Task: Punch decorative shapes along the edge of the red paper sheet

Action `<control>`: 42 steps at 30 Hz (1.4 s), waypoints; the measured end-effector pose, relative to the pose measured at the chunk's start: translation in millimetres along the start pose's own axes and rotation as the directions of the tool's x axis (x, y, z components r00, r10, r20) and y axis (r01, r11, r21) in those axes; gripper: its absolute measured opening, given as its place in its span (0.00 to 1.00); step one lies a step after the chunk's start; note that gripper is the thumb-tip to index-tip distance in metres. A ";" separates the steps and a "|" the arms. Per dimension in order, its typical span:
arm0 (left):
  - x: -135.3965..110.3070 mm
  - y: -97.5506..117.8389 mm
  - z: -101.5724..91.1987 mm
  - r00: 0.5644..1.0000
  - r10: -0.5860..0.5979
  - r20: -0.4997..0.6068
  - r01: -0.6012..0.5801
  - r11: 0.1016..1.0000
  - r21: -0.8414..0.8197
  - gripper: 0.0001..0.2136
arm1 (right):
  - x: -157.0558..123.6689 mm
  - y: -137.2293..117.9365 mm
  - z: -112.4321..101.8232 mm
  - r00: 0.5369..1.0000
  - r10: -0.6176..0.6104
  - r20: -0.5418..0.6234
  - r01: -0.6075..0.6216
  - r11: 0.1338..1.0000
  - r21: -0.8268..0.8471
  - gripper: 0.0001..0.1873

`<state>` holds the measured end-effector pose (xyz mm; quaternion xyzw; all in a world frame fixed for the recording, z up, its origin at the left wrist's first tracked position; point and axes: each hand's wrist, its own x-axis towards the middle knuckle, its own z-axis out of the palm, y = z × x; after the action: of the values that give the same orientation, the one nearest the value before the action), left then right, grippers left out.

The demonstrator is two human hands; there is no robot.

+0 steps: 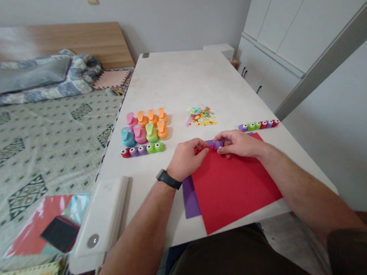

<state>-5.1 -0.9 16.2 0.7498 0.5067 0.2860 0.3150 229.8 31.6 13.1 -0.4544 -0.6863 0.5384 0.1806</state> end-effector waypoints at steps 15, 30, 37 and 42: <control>0.1 0.6 -0.5 1.000 0.002 0.001 -0.002 1.000 0.014 0.10 | -0.4 -0.4 1.0 1.000 -0.010 0.002 0.010 1.000 -0.001 0.17; -0.9 -0.5 0.6 1.000 -0.002 0.002 0.002 1.000 0.001 0.09 | -0.7 -1.4 1.9 1.000 -0.011 0.006 0.011 1.000 -0.017 0.16; -1.0 0.6 -0.4 1.000 0.003 0.005 -0.003 1.000 -0.006 0.09 | -1.4 -0.5 2.8 1.000 0.011 0.004 -0.010 0.999 -0.035 0.14; -0.6 0.4 -0.6 1.000 0.002 0.010 -0.002 1.000 0.009 0.09 | -1.3 -1.6 3.7 1.000 0.004 0.008 -0.004 0.999 -0.043 0.13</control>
<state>-5.5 -1.5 16.9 0.7532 0.5057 0.2802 0.3139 227.1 28.5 13.6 -0.4573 -0.6975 0.5259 0.1670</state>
